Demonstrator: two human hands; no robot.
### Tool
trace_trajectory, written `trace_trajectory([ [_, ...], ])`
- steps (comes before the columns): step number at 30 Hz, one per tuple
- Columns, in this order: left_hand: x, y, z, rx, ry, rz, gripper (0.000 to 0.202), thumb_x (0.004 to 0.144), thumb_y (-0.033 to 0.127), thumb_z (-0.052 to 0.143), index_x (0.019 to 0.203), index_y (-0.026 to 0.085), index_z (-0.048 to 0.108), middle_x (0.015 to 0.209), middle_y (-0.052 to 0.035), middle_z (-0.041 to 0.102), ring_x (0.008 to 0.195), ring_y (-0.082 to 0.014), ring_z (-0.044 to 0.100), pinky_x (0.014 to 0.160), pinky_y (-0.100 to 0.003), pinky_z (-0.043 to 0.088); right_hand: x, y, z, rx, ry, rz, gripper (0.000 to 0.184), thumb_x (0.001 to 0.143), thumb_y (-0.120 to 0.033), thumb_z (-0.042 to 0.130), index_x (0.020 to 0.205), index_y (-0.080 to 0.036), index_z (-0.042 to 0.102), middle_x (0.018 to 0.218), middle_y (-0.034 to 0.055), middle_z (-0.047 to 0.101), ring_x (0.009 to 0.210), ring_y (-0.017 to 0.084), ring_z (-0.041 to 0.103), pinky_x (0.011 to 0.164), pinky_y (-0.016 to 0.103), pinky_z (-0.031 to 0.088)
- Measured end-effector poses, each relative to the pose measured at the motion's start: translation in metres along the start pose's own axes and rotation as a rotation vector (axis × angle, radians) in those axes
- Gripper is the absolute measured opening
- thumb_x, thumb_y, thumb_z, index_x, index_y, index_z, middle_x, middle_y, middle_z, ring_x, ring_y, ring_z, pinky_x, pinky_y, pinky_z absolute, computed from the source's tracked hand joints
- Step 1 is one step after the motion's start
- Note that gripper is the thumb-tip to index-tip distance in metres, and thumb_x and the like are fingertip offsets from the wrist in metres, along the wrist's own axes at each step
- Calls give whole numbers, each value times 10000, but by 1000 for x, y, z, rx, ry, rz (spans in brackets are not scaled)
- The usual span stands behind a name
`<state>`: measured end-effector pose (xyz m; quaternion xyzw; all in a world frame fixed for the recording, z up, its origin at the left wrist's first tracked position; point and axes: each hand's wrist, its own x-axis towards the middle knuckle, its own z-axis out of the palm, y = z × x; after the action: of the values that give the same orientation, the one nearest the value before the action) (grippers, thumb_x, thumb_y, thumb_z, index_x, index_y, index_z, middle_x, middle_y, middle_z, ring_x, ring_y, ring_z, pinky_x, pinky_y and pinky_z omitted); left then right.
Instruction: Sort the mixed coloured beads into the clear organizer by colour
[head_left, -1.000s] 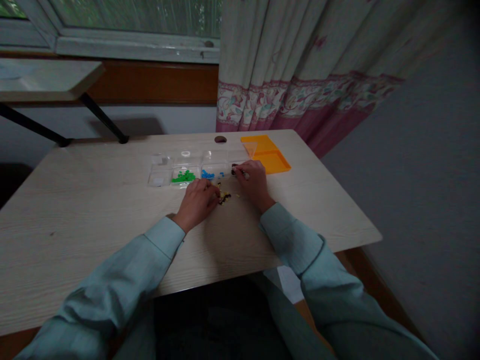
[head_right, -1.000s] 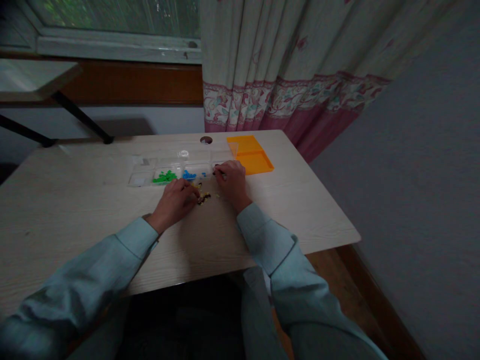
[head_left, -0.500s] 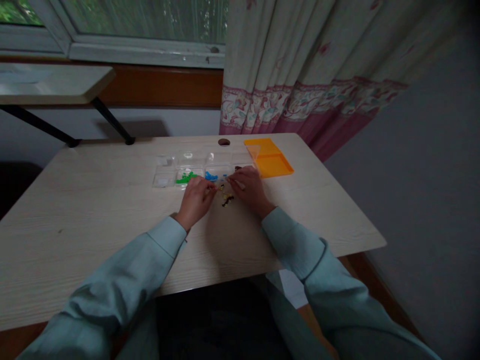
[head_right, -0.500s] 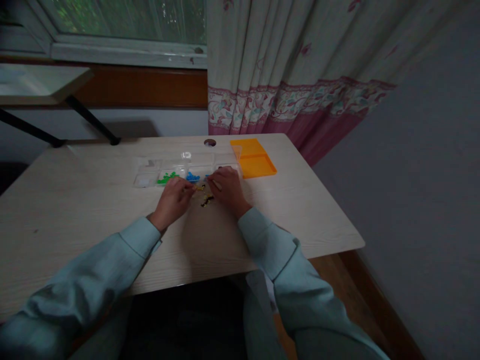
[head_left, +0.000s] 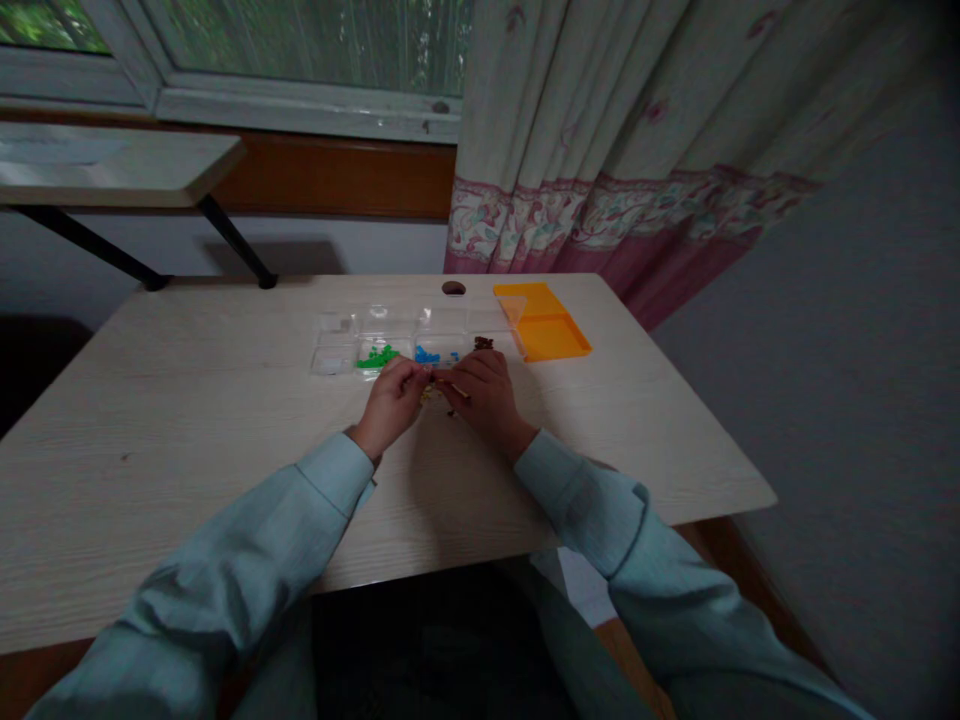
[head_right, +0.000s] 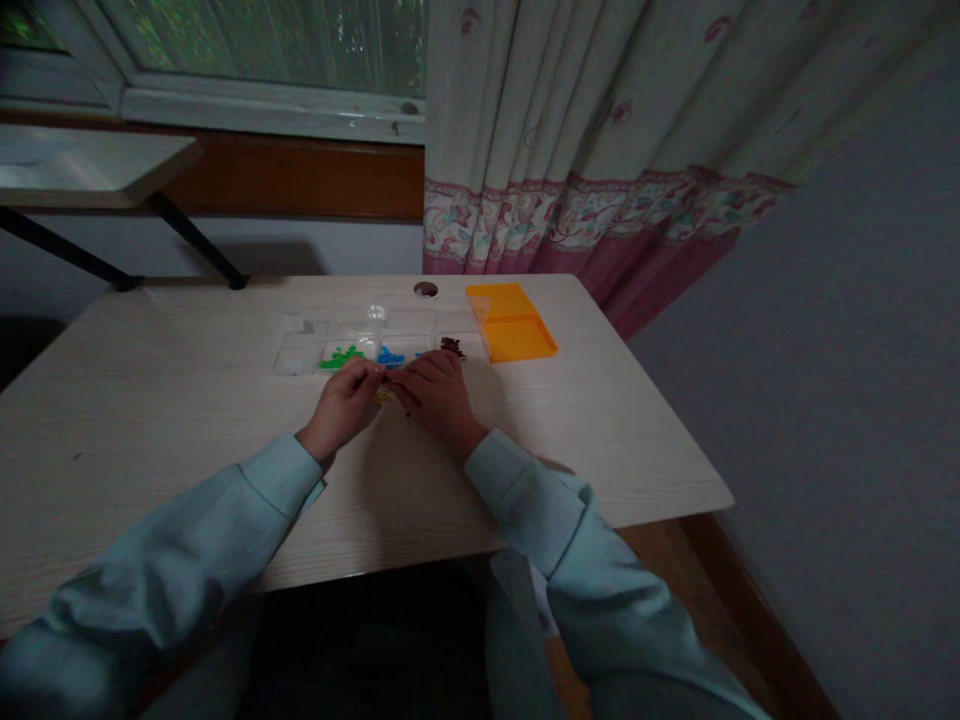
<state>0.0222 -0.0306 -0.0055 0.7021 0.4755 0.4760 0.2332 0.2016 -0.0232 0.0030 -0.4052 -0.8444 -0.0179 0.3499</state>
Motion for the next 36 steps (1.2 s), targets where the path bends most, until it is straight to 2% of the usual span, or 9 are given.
trace_trajectory([
  [8,0,-2,0,6,-12,62,286,954,313,467,736,185,600,740,-24,561,756,-157,532,718,-306,453,-2,2,1,-1,4,-20,227,934,-405,530,963,-313,736,862,32,700,940,206,559,924,400,358],
  [12,-1,-1,0,36,-24,82,303,968,319,442,802,188,660,783,-35,594,796,-165,550,752,-317,457,2,10,-4,1,33,31,229,932,-403,529,927,-298,733,875,33,707,945,206,567,936,399,362],
  [19,-2,-3,-1,32,3,58,318,972,320,428,892,188,706,798,-32,597,814,-158,549,770,-308,460,3,68,-18,-122,199,352,289,916,-436,541,849,-225,726,887,56,698,907,225,556,856,385,367],
  [22,-2,-2,-2,24,-1,56,325,974,328,428,888,184,707,796,-32,597,815,-158,547,766,-307,456,-1,85,-16,-184,198,428,292,916,-425,537,849,-215,729,895,68,688,925,234,537,859,389,358],
  [28,-3,-3,0,14,17,77,313,975,348,440,898,196,703,797,-28,599,805,-157,544,754,-306,454,-3,85,-10,-208,114,424,288,931,-390,512,862,-219,733,918,72,678,922,224,513,852,380,339],
  [36,-3,-7,0,94,-5,89,275,972,315,449,919,201,694,799,-26,588,796,-158,535,756,-313,451,-3,87,-8,-216,121,413,315,965,-383,446,918,-216,709,933,79,677,941,234,517,848,391,341],
])
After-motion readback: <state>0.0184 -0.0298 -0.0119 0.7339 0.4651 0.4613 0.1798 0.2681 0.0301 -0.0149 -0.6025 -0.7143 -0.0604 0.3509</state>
